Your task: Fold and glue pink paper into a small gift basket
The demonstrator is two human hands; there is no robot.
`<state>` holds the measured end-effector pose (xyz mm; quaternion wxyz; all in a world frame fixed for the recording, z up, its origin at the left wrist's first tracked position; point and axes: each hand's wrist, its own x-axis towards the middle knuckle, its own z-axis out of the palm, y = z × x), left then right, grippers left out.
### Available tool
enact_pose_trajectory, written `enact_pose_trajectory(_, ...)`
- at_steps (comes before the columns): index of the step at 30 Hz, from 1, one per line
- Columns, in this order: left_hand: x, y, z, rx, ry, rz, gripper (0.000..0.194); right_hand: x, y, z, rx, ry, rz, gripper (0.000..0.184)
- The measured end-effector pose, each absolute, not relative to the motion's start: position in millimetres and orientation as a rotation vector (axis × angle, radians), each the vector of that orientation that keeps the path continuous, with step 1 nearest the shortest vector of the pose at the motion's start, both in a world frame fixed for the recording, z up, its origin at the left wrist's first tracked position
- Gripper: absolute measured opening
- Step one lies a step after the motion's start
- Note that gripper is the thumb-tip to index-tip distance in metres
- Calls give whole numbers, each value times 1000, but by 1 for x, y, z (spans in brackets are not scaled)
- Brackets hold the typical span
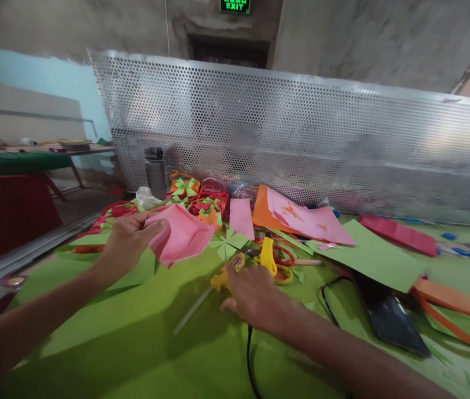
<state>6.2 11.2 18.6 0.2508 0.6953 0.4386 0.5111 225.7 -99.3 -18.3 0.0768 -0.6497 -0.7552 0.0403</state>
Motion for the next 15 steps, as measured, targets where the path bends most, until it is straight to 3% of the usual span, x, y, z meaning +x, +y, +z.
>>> enact_pose_trajectory(5,10,7,12,1930,1137,1348,21,227,-96,-26,-2051,-2287,34,64)
enact_pose_trajectory(10,8,9,11,1905,1137,1364,22,243,-87,7,-2085,-2099,-11,46)
enact_pose_trajectory(13,9,9,11,1865,1123,1361,22,251,-90,32,-1740,-1702,434,43)
enact_pose_trajectory(15,10,7,10,1839,1089,1336,19,251,-94,41,-1563,-1514,497,43)
